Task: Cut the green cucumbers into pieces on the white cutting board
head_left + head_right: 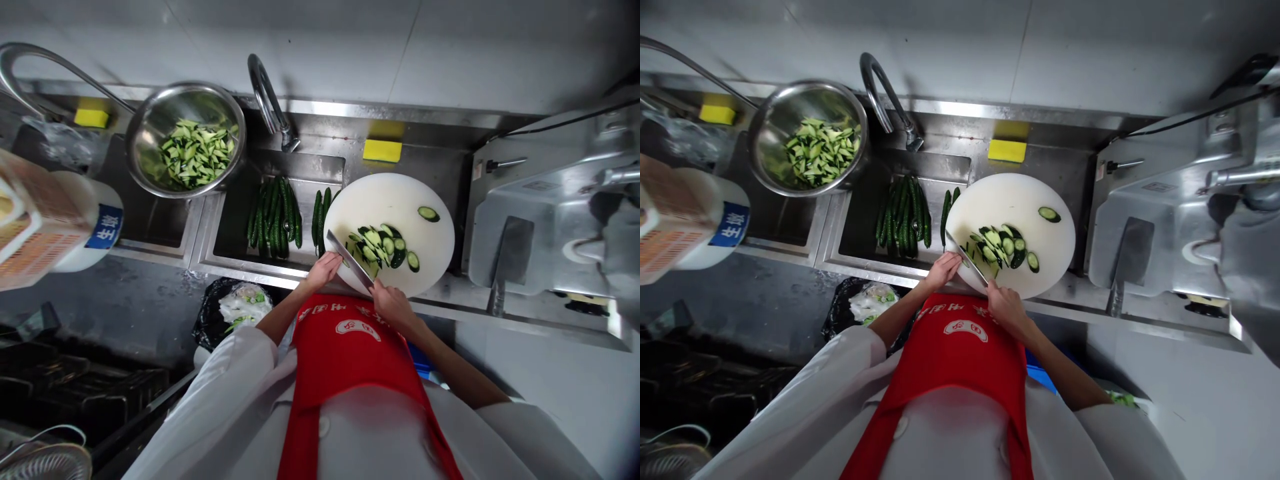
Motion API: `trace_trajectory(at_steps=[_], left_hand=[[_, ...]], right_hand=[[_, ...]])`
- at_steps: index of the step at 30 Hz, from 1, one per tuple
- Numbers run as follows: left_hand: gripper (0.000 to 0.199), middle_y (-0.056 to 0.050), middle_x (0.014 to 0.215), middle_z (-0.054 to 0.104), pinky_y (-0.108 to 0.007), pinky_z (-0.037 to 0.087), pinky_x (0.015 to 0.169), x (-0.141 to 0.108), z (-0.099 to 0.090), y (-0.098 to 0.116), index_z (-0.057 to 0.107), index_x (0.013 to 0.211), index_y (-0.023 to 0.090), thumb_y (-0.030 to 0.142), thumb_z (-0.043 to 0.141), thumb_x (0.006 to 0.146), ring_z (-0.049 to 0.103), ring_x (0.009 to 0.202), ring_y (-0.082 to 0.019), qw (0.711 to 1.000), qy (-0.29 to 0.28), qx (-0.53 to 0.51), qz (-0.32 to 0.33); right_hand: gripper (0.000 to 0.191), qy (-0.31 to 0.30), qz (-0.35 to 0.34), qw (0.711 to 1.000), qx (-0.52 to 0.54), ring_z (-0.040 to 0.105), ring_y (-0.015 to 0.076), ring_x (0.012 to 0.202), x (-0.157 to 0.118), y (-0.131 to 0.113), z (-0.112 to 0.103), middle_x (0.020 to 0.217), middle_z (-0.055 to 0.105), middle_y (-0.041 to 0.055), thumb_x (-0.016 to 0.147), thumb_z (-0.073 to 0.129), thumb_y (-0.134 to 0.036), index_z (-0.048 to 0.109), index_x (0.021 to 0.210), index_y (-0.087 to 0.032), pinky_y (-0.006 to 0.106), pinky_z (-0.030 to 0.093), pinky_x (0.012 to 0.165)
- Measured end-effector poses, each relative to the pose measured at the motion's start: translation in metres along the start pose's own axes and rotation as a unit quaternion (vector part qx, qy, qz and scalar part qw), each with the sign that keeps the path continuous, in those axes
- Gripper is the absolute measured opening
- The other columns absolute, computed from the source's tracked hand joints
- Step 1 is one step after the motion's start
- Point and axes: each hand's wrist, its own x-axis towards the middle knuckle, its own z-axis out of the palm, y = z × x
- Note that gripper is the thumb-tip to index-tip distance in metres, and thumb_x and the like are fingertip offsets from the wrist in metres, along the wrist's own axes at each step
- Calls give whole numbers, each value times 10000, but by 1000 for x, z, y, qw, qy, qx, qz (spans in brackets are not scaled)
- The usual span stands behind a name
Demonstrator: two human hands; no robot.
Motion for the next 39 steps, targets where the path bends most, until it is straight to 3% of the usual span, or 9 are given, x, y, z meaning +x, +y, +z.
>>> trace_trajectory(at_steps=[12,15,18,20,23,27,32,35,39], left_hand=[[225,-94,960,662,-356,533,874,7,1,15,650,1056,160,236,449,991,605,945,-182,998,50,-16,-39],[181,-79,940,657,-328,526,852,37,-17,35,652,999,168,238,487,978,611,912,-174,988,136,-31,-65],[158,-81,994,642,-338,496,892,98,-33,52,636,1020,163,223,500,968,597,955,-184,968,224,-40,-102],[154,-77,1012,644,-343,486,908,149,-27,57,643,1021,155,178,509,949,587,956,-183,983,159,-55,-75],[182,-60,950,668,-338,483,915,216,12,59,688,939,146,40,573,845,579,918,-180,997,-36,-60,-10],[272,-118,1058,660,-363,488,866,273,85,64,703,978,117,-32,611,769,562,912,-199,995,-87,-40,-11],[155,-81,884,621,-308,477,779,305,138,64,672,878,64,-29,661,755,522,700,-125,993,-108,-36,-23],[65,-27,846,592,-242,463,706,309,142,58,631,808,88,46,679,794,471,574,-68,989,-137,-58,-12],[104,17,725,598,-232,457,692,305,141,60,584,808,136,134,687,821,508,592,-84,980,-179,-90,-8]], right_hand=[[344,16,-18,999,48,671,220,910,11,6,-15,966,708,117,1032,239,-327,525,1130,-163,277,381,749],[374,32,6,999,42,675,226,868,-5,22,-18,912,705,116,1034,211,-349,511,1154,-160,277,380,724],[369,34,-16,999,28,682,230,841,-22,30,-14,891,706,113,1034,210,-344,500,1176,-166,277,397,717],[353,30,-38,999,20,687,234,855,-28,28,-7,909,707,121,1031,229,-333,496,1193,-169,280,417,730],[324,24,-52,998,16,695,238,894,-28,21,4,936,707,137,1022,267,-306,504,1190,-163,279,447,746],[309,20,-44,999,22,705,245,895,-24,15,13,939,712,140,1019,269,-274,509,1181,-166,295,480,736],[308,36,-41,997,47,708,247,894,-24,20,18,932,717,140,1016,277,-272,514,1180,-164,311,497,744],[319,52,-27,996,62,708,246,890,-25,24,21,930,716,142,1015,284,-302,516,1186,-166,310,499,744],[318,66,-17,995,69,709,244,871,-25,27,25,925,717,139,1016,271,-297,521,1166,-171,317,502,731]])
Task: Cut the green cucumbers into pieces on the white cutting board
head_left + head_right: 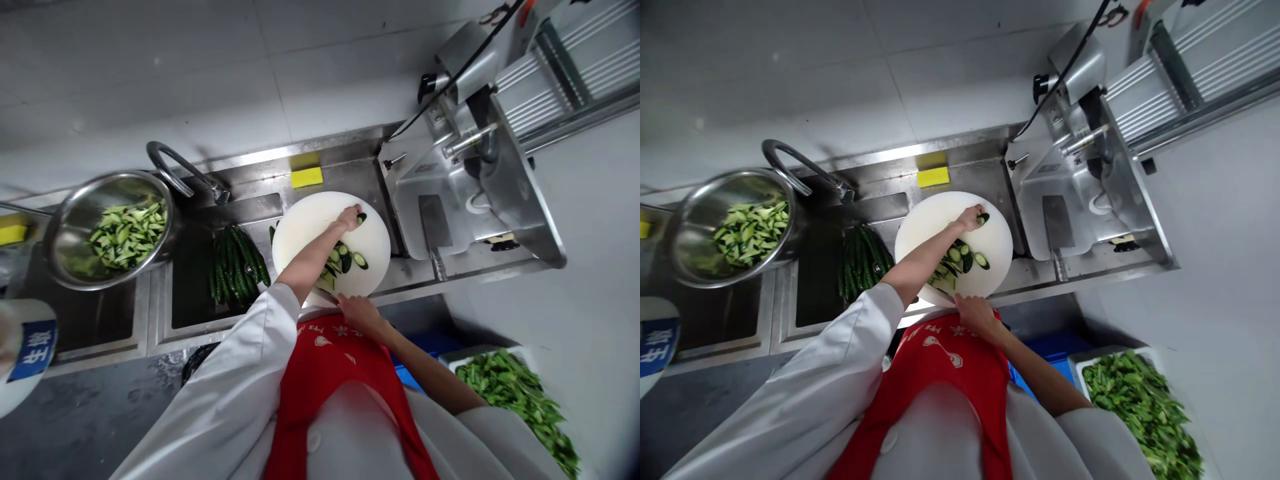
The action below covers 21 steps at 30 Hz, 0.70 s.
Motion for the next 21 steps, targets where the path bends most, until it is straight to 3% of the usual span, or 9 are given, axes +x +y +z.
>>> trace_trajectory(at_steps=[4,6,8,10,12,15,18,20,21], left_hand=[[170,41,603,567,-245,441,610,-5,0,15,599,765,153,69,735,707,491,561,-100,999,-21,-19,-42],[146,19,677,601,-238,440,596,-17,-14,22,629,821,137,84,717,717,507,587,-96,997,-7,-54,-62],[209,10,759,613,-221,446,601,-42,-42,28,641,955,130,147,703,756,528,631,-89,990,59,-109,-67],[363,21,785,592,-203,455,611,-86,-80,29,611,1110,152,230,716,772,536,658,-83,969,171,-166,-69],[502,42,754,554,-190,465,620,-145,-117,22,576,1199,188,274,762,741,537,656,-76,939,264,-201,-95],[563,65,686,504,-167,459,590,-245,-145,3,581,1183,196,319,813,685,522,609,-61,872,378,-244,-193],[625,75,667,513,-185,492,565,-317,-129,-13,533,1152,202,386,834,636,557,587,-75,789,450,-296,-297],[662,57,704,565,-219,526,573,-335,-101,-14,486,1132,214,427,839,615,608,619,-105,760,454,-326,-332],[668,42,733,589,-234,537,576,-335,-85,-12,468,1122,219,445,837,613,628,639,-121,759,441,-340,-337]], right_hand=[[306,-6,7,1000,7,708,249,871,1,2,1,926,716,136,1013,282,-302,521,1154,-175,313,497,723],[303,-8,28,999,14,704,252,883,1,3,1,936,715,134,1014,286,-319,515,1157,-182,315,491,733],[302,-12,49,998,26,698,248,903,1,4,0,961,710,135,1018,279,-328,506,1162,-188,314,481,752],[302,-18,62,997,41,691,239,918,2,3,0,981,704,134,1020,276,-334,499,1164,-190,305,466,769],[305,-20,72,996,48,688,233,916,3,1,0,979,701,129,1022,277,-343,497,1166,-190,296,453,773],[326,-9,91,995,48,687,232,902,8,-1,-3,959,702,120,1027,256,-352,495,1180,-191,295,440,767],[341,-6,131,990,40,688,232,901,16,0,-11,950,704,123,1032,235,-337,495,1189,-181,292,431,759],[352,-10,153,988,29,687,228,906,21,1,-17,959,703,135,1032,234,-333,497,1196,-164,283,425,753],[359,-13,156,987,20,687,224,905,22,1,-20,964,702,139,1033,234,-334,499,1199,-157,278,423,750]])
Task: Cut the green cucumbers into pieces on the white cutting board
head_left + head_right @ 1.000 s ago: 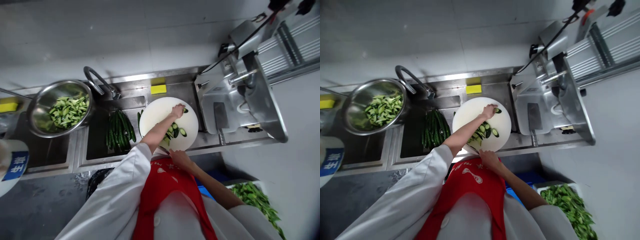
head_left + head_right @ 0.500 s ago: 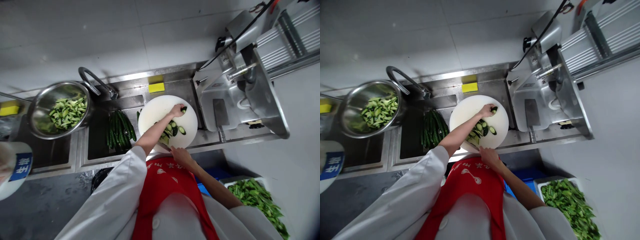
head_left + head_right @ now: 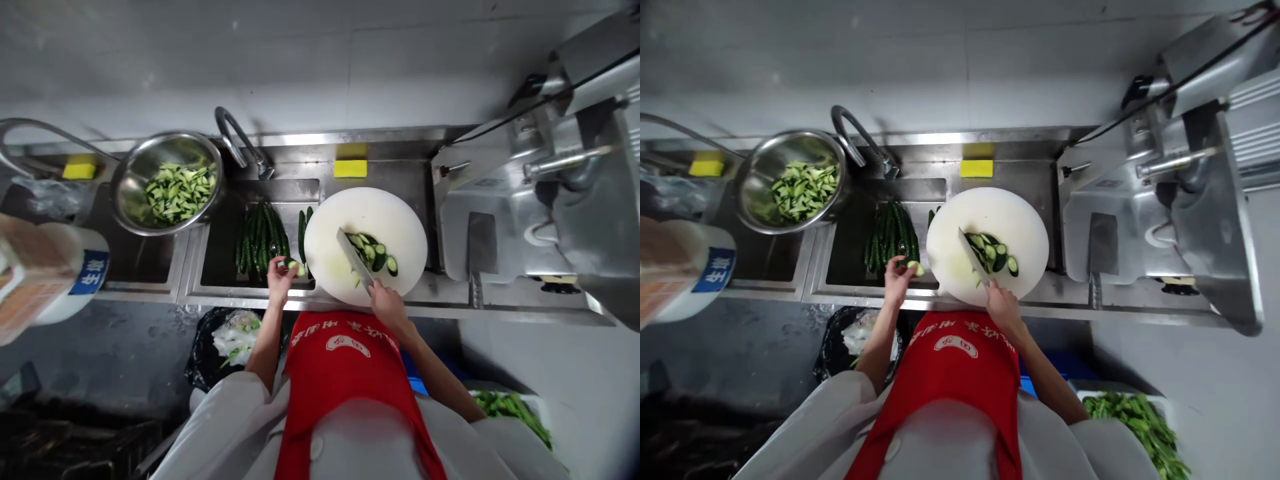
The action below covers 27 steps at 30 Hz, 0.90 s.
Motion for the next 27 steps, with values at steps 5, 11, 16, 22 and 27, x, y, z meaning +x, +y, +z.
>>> trace_trajectory(at_steps=[5,11,16,22,27], left_hand=[[551,4,825,592,-230,521,552,-18,55,-34,485,1101,207,458,782,710,617,605,-110,994,-79,67,20],[195,-31,937,543,-251,508,665,-16,46,-44,630,1019,181,313,655,878,540,626,-83,930,-64,287,221],[200,-62,922,556,-283,493,815,-16,41,-44,644,920,170,252,473,982,557,875,-157,855,-162,357,339],[262,-65,911,550,-309,478,832,-11,43,-44,642,968,172,243,393,1008,508,883,-179,795,-186,425,391],[273,-76,955,574,-315,489,868,-10,41,-48,637,1025,167,250,377,1015,526,923,-178,806,-190,398,395]], right_hand=[[371,-8,-37,998,-48,690,213,883,-3,-10,-5,953,705,137,1034,230,-345,514,1182,-157,271,419,738],[350,-3,-82,993,-79,703,231,869,-8,-18,16,905,712,119,1033,228,-322,497,1188,-163,281,432,734],[322,-10,-103,989,-109,702,234,893,-9,-16,27,934,708,125,1016,264,-241,461,1252,-144,284,448,746],[355,-16,-120,986,-113,705,233,878,-19,-19,20,942,708,149,1000,258,-189,424,1305,-116,282,457,728],[337,-27,-119,986,-112,699,238,909,-17,-26,17,947,704,154,996,262,-178,447,1270,-116,285,448,755]])
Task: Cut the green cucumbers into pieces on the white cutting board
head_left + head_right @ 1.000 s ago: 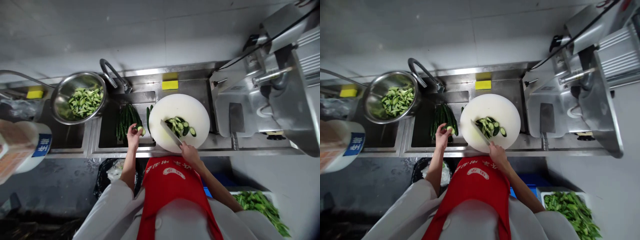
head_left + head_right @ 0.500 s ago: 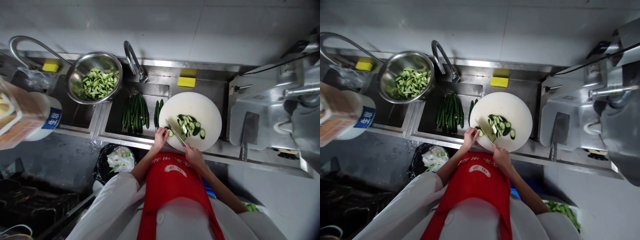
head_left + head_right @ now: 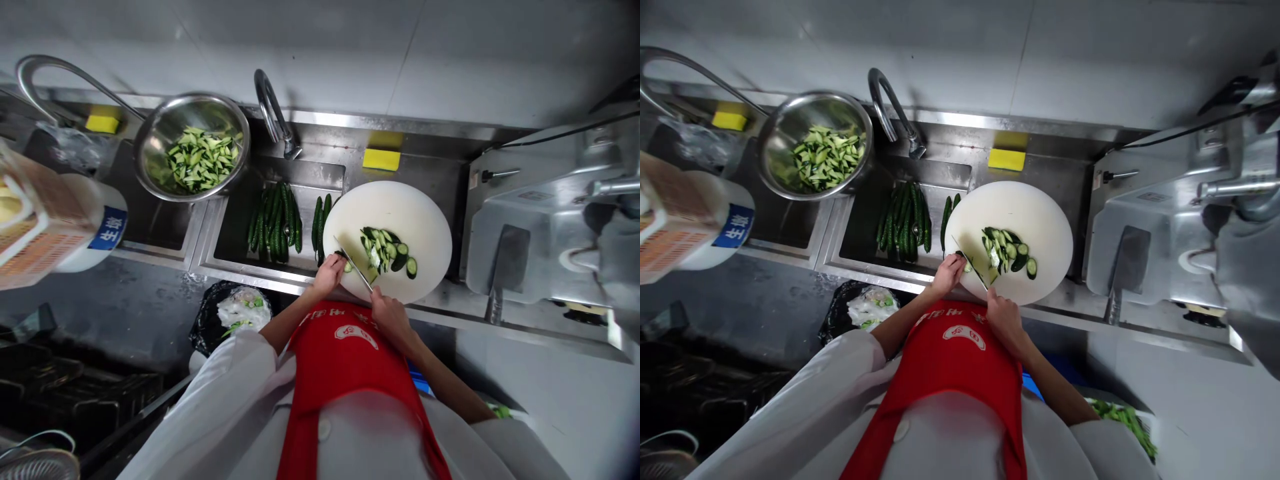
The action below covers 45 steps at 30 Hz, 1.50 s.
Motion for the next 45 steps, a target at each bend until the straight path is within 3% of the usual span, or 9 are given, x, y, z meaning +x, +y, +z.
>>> trace_trajectory(at_steps=[3,22,26,30,36,45], left_hand=[[269,-81,964,584,-321,498,876,-1,1,-1,639,1032,166,256,386,1014,537,931,-178,1000,13,-15,-1],[247,-102,1027,604,-351,508,928,-10,6,-9,657,1066,178,240,429,994,571,1027,-189,995,27,-94,-29],[239,-100,1020,604,-340,508,930,-11,5,-10,651,1062,173,231,430,992,568,1028,-187,995,27,-91,-19],[247,-101,1040,600,-340,514,919,-12,2,-11,651,1038,171,241,418,995,566,1027,-184,995,25,-94,-14],[261,-79,940,561,-343,517,841,-14,1,-13,663,980,223,303,415,995,546,941,-183,997,16,-71,-39],[282,-102,996,584,-365,501,892,-19,7,-17,669,1045,189,273,404,998,542,985,-196,997,23,-71,-30]], right_hand=[[348,-3,-1,1000,7,699,249,902,1,0,-2,926,702,148,1016,261,-260,436,1283,-121,296,444,752],[350,-28,11,1000,-5,699,241,893,9,-7,-6,930,704,158,1017,278,-288,443,1270,-112,287,440,742],[358,0,-3,1000,2,699,252,888,11,-8,-4,927,704,155,1021,264,-294,431,1283,-114,300,439,754],[339,-28,8,999,12,696,263,908,12,-10,-5,950,701,162,1018,282,-311,459,1239,-125,315,445,762],[394,-18,-2,1000,3,697,257,903,10,-9,-6,946,701,165,1018,294,-368,426,1300,-126,313,447,777],[392,-28,1,999,21,691,262,923,9,-12,-6,945,700,164,1011,310,-394,456,1255,-124,309,436,789]])
